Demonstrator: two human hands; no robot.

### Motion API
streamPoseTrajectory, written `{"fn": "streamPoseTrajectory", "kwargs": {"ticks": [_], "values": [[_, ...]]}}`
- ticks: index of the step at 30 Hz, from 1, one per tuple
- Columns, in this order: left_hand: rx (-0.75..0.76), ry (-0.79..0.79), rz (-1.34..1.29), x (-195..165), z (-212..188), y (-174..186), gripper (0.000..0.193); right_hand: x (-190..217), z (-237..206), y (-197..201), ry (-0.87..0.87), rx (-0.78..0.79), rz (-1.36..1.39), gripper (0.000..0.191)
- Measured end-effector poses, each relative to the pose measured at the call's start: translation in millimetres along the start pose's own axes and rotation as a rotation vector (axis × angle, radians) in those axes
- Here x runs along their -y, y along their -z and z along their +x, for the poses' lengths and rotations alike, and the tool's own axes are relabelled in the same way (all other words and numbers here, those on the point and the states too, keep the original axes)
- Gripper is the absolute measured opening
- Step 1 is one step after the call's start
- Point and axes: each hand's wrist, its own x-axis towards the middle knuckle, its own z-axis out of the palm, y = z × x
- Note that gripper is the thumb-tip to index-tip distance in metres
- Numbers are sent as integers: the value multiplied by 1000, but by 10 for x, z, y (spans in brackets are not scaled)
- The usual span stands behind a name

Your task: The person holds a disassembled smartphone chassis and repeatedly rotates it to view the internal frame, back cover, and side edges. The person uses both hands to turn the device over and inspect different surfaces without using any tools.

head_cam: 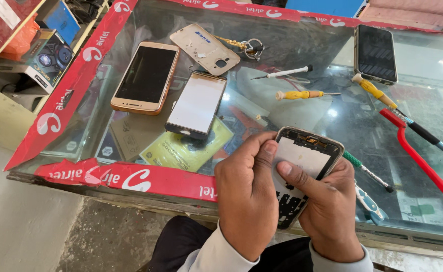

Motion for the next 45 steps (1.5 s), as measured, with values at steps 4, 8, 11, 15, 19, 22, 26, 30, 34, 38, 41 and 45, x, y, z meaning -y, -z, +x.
{"fn": "streamPoseTrajectory", "kwargs": {"ticks": [4,8,11,15,19,22,26,30,34,38,41,45], "values": [[-51,-80,55,-16,-26,-46,21,39,-7,12,-1,51,5,28],[-67,-85,82,-26,-27,-52,21,52,-2,27,-12,66,-3,29],[-71,-50,96,-22,-23,-62,20,52,-8,37,-6,72,-7,30],[-75,-16,85,-17,-26,-67,19,55,-17,51,-1,81,-27,32],[14,-120,5,-38,-9,-2,17,30,1,57,4,83,84,32],[98,-34,-57,-54,50,99,18,-15,18,75,1,22,130,30],[139,119,-80,-78,34,264,20,-76,48,137,17,12,196,23],[183,208,-57,-80,-21,273,20,-69,74,200,2,37,269,24],[125,-35,129,-71,-40,196,13,-22,50,198,-12,35,289,36],[35,-290,294,-45,-58,149,8,0,21,217,-64,51,230,50],[-2,-353,368,-20,-114,97,8,-42,29,275,-67,40,282,50],[22,-407,504,18,-124,3,15,-147,65,351,-14,2,368,55]]}}
